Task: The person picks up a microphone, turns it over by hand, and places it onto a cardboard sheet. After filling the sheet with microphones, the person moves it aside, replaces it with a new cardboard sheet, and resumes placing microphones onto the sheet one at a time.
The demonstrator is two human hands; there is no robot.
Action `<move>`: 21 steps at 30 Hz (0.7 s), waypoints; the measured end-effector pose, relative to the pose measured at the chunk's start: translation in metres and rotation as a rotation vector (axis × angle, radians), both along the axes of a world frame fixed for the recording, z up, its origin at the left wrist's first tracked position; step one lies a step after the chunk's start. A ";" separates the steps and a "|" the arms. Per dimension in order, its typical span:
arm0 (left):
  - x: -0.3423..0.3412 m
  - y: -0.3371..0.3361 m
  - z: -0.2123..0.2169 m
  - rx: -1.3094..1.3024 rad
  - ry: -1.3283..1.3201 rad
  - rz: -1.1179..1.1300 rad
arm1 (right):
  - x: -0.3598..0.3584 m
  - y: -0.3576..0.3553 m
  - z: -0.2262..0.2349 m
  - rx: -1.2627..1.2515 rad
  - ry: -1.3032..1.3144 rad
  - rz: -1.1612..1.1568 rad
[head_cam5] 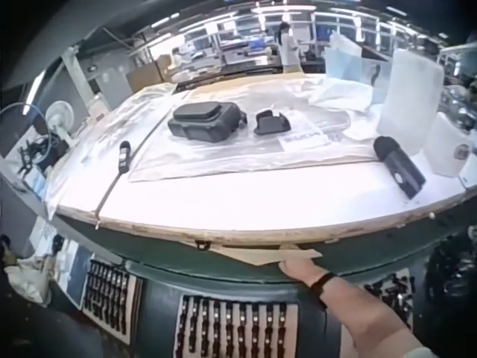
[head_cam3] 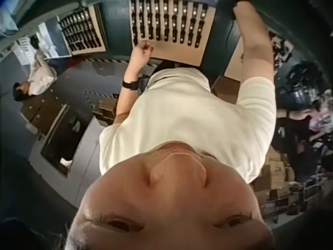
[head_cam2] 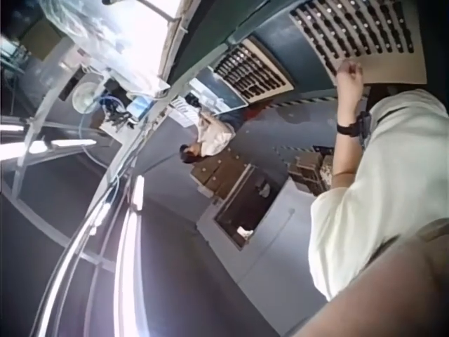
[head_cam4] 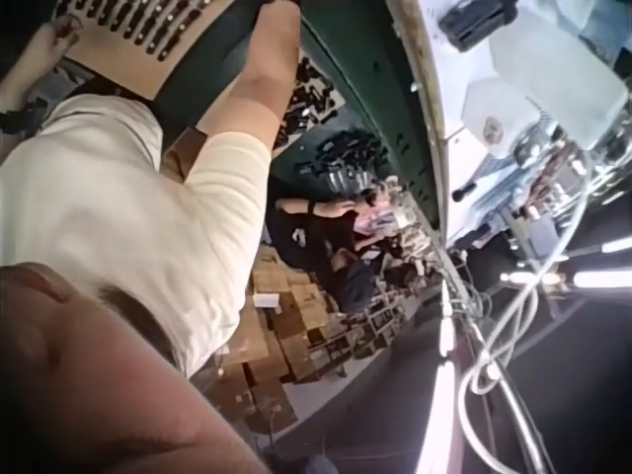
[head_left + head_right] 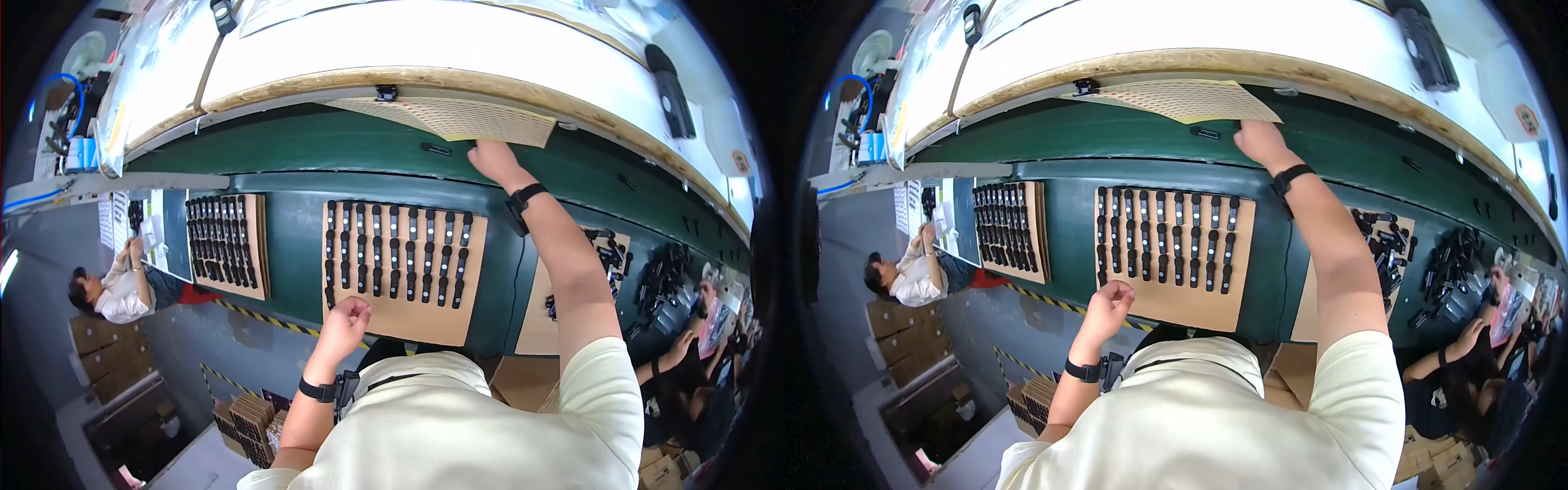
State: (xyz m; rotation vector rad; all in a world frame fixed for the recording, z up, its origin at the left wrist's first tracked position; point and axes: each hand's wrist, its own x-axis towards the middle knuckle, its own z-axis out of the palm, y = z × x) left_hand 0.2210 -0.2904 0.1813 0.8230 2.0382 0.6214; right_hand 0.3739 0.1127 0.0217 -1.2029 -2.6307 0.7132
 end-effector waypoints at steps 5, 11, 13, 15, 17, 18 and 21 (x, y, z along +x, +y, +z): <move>0.010 -0.003 0.006 -0.007 0.022 0.012 | -0.046 -0.016 0.006 0.072 0.054 0.178; 0.008 -0.006 0.012 0.004 0.048 0.004 | -0.045 -0.015 0.025 -0.107 -0.033 0.112; 0.009 -0.001 0.015 0.084 0.051 -0.022 | -0.031 -0.025 0.055 -0.150 -0.018 0.078; 0.009 0.004 0.021 0.127 0.053 -0.045 | -0.006 -0.050 0.085 -0.296 0.259 0.118; 0.007 0.013 0.029 0.276 0.065 -0.010 | 0.002 -0.087 0.113 -0.367 0.385 0.161; 0.007 0.023 0.034 0.369 0.069 -0.015 | 0.012 -0.105 0.133 -0.407 0.517 0.170; 0.009 0.053 0.063 0.581 0.006 -0.065 | 0.039 -0.173 0.187 -0.416 0.611 0.091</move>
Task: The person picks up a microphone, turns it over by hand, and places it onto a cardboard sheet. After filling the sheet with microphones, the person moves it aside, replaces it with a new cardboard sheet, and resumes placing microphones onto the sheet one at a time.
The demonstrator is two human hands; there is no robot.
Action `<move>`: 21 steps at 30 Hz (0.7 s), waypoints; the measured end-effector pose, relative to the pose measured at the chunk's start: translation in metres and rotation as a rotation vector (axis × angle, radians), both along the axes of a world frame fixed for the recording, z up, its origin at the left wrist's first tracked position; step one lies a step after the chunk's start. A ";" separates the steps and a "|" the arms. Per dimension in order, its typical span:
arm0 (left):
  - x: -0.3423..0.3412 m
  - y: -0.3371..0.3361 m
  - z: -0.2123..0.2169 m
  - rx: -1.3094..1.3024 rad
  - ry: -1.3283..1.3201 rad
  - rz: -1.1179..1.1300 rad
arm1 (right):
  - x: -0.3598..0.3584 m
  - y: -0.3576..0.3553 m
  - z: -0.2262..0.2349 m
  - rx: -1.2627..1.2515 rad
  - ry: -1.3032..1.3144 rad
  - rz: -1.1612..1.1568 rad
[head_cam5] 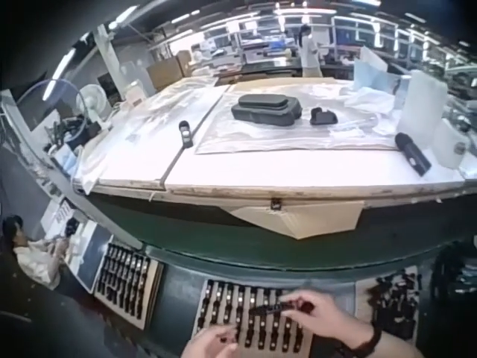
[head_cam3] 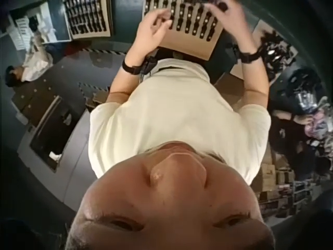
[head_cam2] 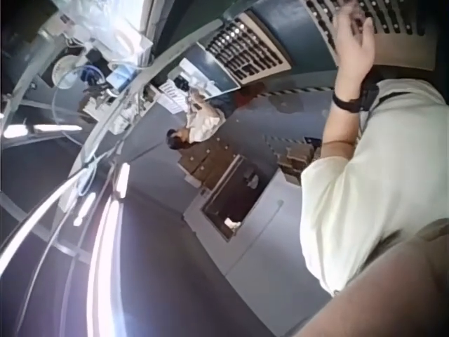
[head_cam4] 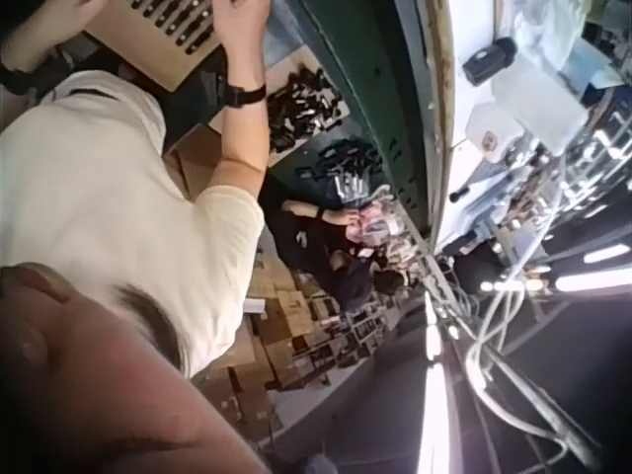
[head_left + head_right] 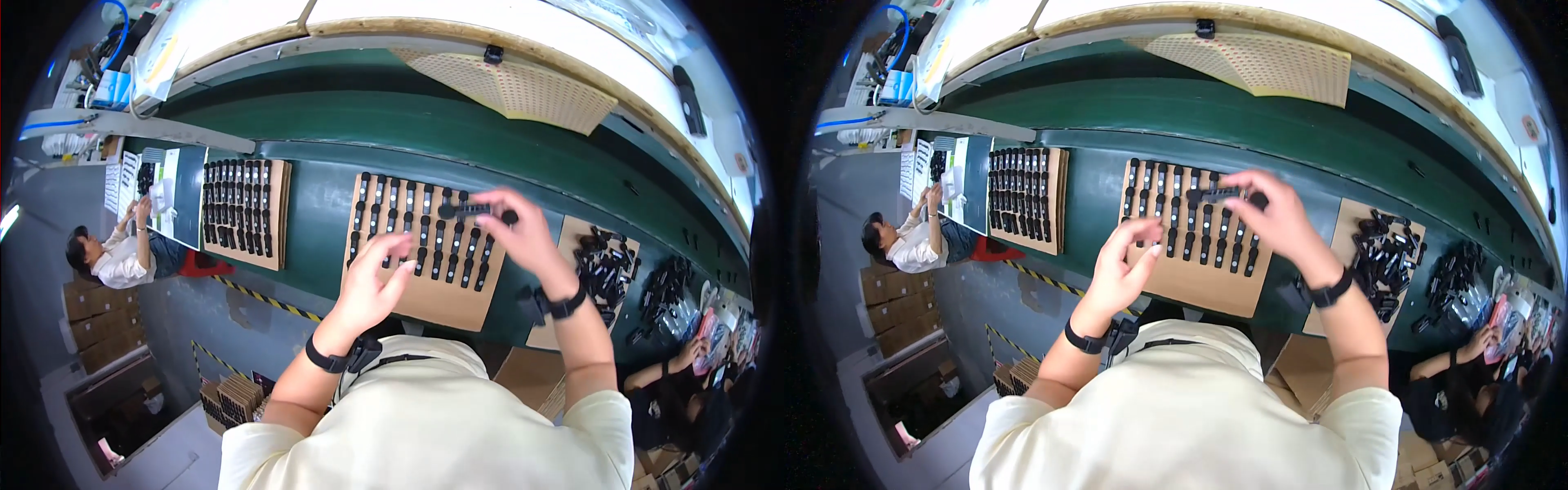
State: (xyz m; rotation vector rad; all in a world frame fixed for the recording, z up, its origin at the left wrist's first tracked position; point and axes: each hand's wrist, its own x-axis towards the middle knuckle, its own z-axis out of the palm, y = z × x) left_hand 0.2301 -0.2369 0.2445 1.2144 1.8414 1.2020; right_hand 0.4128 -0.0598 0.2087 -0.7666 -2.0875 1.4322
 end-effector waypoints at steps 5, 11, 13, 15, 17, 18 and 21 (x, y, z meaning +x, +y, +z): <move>-0.004 0.016 0.035 0.165 -0.063 -0.258 | 0.008 -0.073 0.052 0.026 0.096 -0.080; -0.047 0.007 0.044 0.367 0.015 -0.547 | -0.020 -0.124 0.085 0.167 0.130 -0.207; -0.062 0.001 0.049 0.431 0.036 -0.600 | -0.033 -0.141 0.091 0.200 0.157 -0.243; -0.072 -0.002 0.052 0.493 0.057 -0.632 | -0.043 -0.153 0.096 0.224 0.163 -0.276; -0.079 -0.002 0.053 0.531 0.058 -0.662 | -0.050 -0.160 0.100 0.237 0.178 -0.302; -0.084 -0.003 0.054 0.549 0.048 -0.683 | -0.055 -0.165 0.101 0.241 0.187 -0.318; -0.098 -0.004 0.056 0.587 0.021 -0.731 | -0.067 -0.178 0.109 0.122 0.154 -0.386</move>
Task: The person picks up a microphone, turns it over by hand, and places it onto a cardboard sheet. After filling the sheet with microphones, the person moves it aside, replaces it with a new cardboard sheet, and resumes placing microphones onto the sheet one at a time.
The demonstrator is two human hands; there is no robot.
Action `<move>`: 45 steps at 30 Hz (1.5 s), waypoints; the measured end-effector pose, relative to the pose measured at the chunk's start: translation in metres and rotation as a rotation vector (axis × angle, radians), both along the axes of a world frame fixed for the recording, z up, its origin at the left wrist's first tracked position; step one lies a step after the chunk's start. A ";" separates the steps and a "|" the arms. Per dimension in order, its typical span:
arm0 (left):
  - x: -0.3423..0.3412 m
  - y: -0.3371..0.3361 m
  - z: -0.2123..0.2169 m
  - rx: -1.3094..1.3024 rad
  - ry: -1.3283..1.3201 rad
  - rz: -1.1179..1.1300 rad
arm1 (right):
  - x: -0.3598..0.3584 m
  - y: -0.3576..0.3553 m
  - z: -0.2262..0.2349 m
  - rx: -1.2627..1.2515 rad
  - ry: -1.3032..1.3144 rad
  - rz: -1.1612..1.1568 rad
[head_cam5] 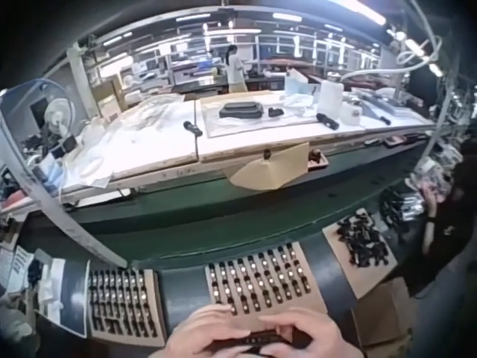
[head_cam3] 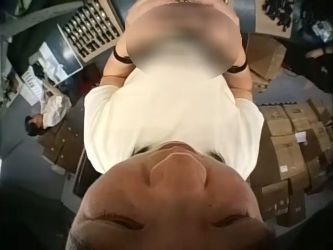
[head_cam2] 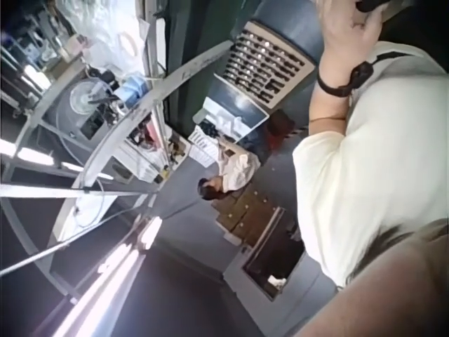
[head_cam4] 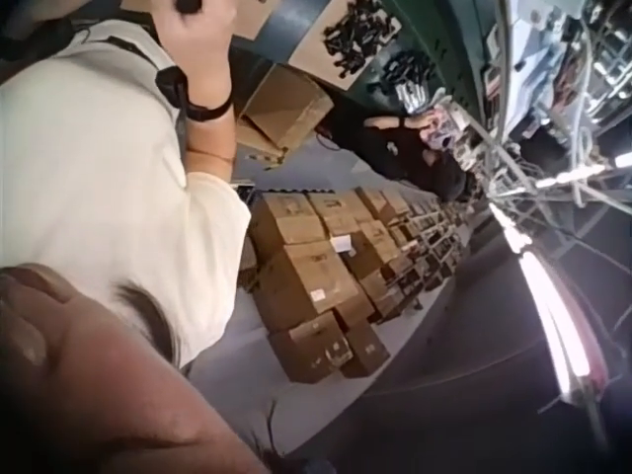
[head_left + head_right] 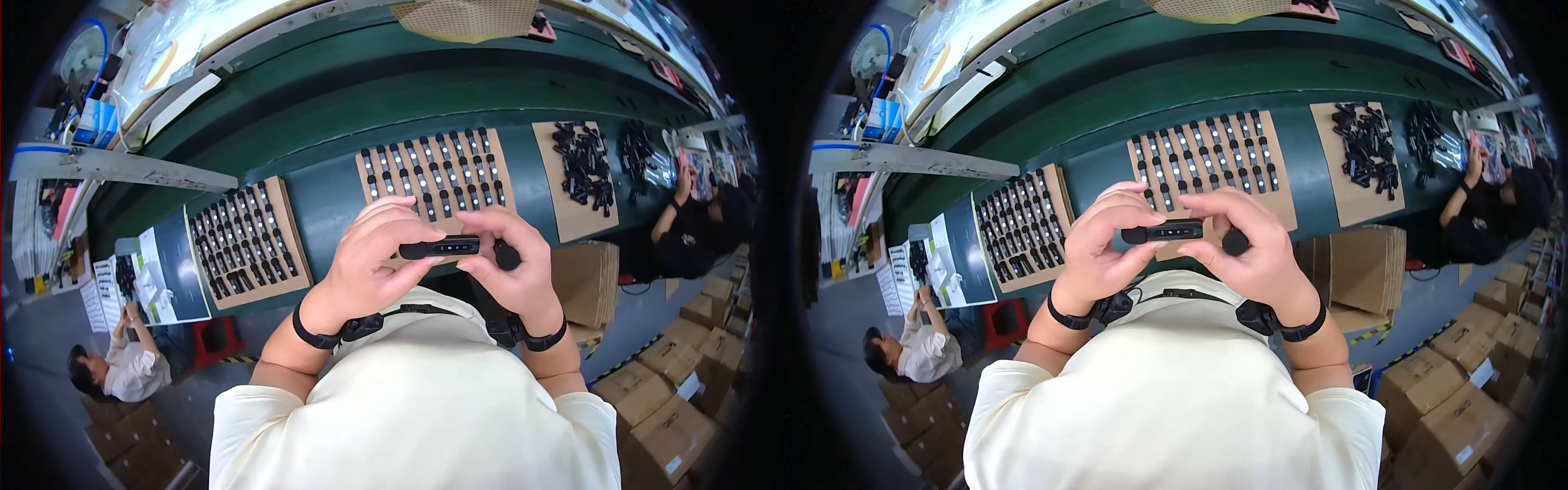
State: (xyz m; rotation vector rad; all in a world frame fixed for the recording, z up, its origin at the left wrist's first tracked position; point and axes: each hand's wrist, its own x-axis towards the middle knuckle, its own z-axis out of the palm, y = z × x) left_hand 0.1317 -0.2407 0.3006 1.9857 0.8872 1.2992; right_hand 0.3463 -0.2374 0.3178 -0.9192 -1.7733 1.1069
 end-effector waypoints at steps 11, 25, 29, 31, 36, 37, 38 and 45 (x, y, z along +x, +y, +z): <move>-0.024 -0.017 0.006 -0.233 -0.172 -0.082 | -0.020 -0.012 0.007 0.250 -0.014 -0.026; -0.026 -0.006 -0.005 -0.045 0.125 0.037 | -0.028 -0.006 0.003 0.286 -0.449 -0.017; -0.028 0.004 -0.059 -0.446 -0.028 0.094 | -0.034 -0.005 -0.059 -0.007 -0.608 -0.022; -0.037 0.007 -0.107 -0.554 -0.095 0.142 | -0.040 -0.006 -0.098 -0.160 -0.695 -0.020; -0.056 -0.012 -0.196 -0.968 0.144 0.152 | -0.046 -0.016 -0.187 -0.363 -0.909 -0.041; -0.057 -0.016 -0.209 -1.025 0.186 0.146 | -0.047 -0.017 -0.199 -0.371 -0.907 -0.040; -0.057 -0.020 -0.218 -1.029 0.189 0.147 | -0.049 -0.017 -0.208 -0.383 -0.915 -0.066; -0.047 -0.033 -0.237 -1.065 0.302 0.173 | -0.063 -0.009 -0.230 -0.449 -0.969 -0.112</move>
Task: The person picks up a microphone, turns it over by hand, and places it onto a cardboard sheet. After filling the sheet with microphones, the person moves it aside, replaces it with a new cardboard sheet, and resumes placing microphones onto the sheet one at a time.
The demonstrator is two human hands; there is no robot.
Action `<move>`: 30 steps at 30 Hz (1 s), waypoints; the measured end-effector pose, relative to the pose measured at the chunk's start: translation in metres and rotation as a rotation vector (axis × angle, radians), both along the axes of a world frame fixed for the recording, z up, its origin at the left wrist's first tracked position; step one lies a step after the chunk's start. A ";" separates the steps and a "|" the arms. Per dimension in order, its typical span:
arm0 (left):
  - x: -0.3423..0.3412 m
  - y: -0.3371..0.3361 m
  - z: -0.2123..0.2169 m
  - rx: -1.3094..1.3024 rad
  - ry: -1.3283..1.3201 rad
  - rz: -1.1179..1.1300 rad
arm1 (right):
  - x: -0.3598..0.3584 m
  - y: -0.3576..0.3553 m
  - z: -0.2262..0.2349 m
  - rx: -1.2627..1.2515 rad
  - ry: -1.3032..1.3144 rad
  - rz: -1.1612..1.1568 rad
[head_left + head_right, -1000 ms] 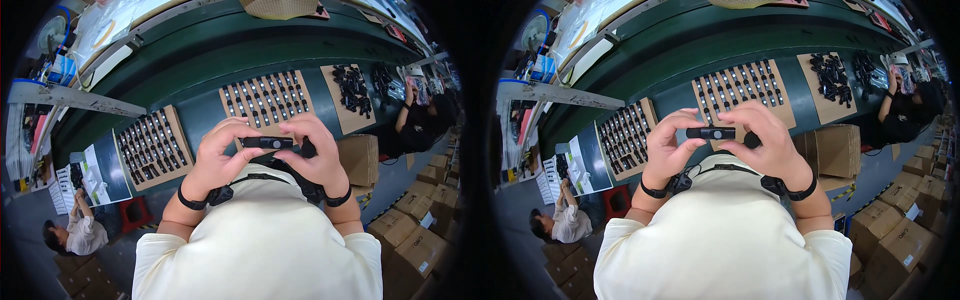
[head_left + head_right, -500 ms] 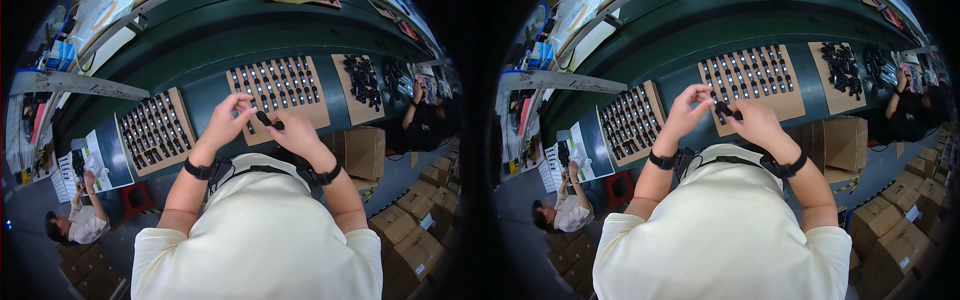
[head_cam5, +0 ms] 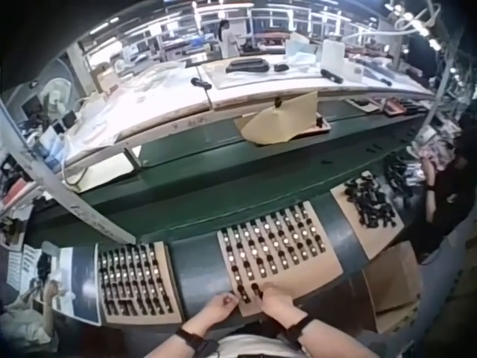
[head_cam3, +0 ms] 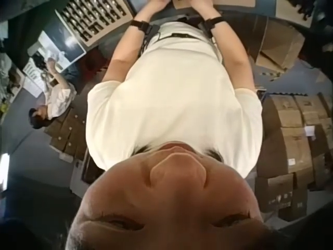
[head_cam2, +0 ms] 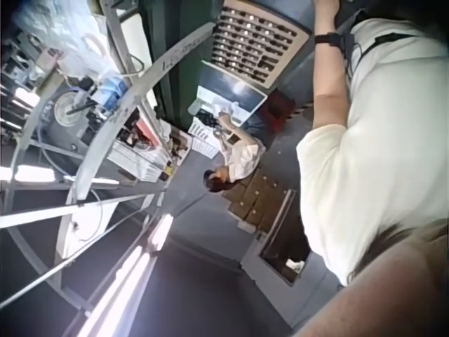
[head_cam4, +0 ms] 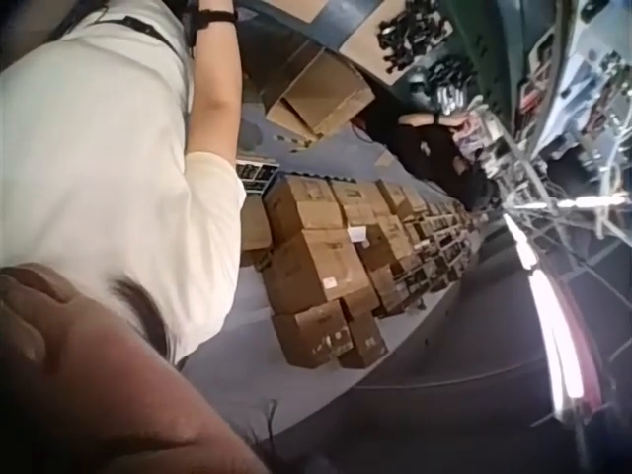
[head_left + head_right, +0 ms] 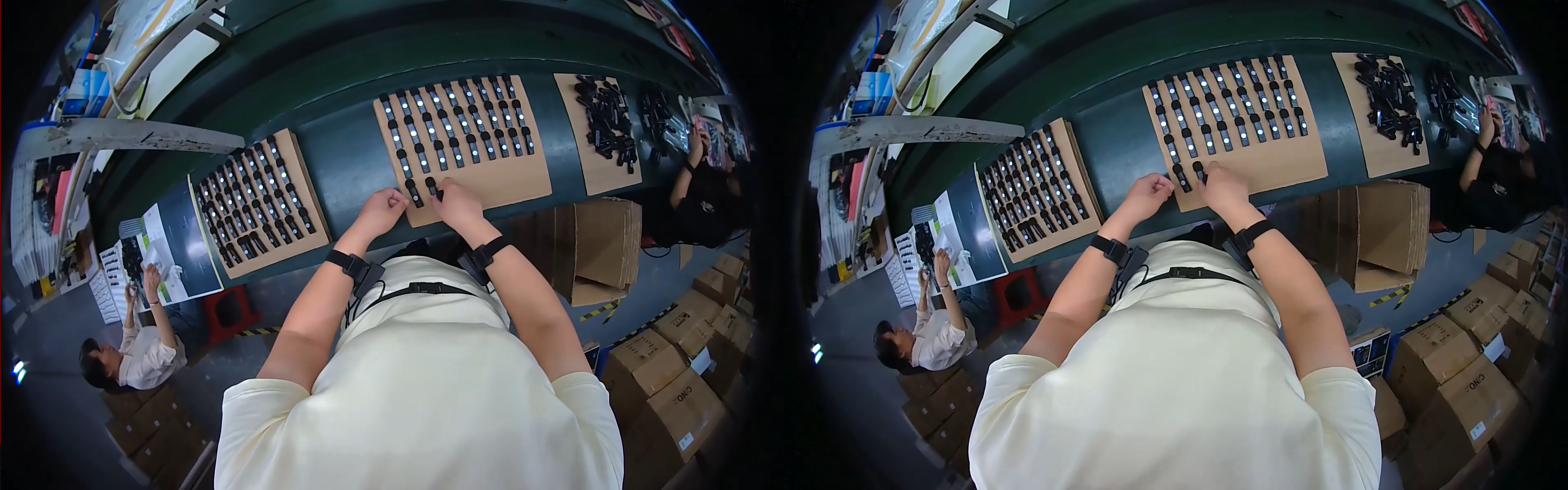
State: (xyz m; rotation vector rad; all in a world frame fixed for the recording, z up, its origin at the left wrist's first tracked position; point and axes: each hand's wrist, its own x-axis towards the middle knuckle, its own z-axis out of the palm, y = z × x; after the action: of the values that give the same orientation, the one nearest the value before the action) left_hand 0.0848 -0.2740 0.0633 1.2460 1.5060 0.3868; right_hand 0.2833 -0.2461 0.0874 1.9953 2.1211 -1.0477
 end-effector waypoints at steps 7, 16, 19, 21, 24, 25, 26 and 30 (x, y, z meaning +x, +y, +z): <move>-0.003 0.005 -0.008 0.007 -0.006 0.014 | -0.007 0.003 -0.006 0.061 -0.011 -0.052; 0.000 0.011 -0.004 0.017 -0.013 -0.033 | 0.008 -0.002 0.007 -0.015 0.117 -0.160; 0.001 0.018 0.012 0.049 -0.057 -0.035 | 0.026 -0.008 0.007 0.158 0.314 -0.159; 0.005 0.023 0.034 0.067 -0.081 -0.040 | 0.033 -0.010 0.025 0.154 0.418 -0.141; 0.019 0.025 0.101 0.163 -0.341 -0.042 | 0.039 -0.013 0.080 0.144 0.630 -0.091; 0.021 0.025 0.122 0.168 -0.345 -0.047 | 0.036 -0.014 0.108 0.117 0.687 -0.113; 0.023 0.025 0.144 0.298 -0.337 -0.127 | 0.034 -0.015 0.132 0.092 0.745 -0.136; 0.025 0.024 0.197 0.614 -0.311 -0.242 | 0.029 -0.021 0.186 0.163 0.877 -0.094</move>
State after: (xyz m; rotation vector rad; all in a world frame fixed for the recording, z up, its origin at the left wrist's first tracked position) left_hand 0.1096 -0.2504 0.2598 1.7282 0.9792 0.8794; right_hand 0.3124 -0.2670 0.2739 1.9101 2.5372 -2.1329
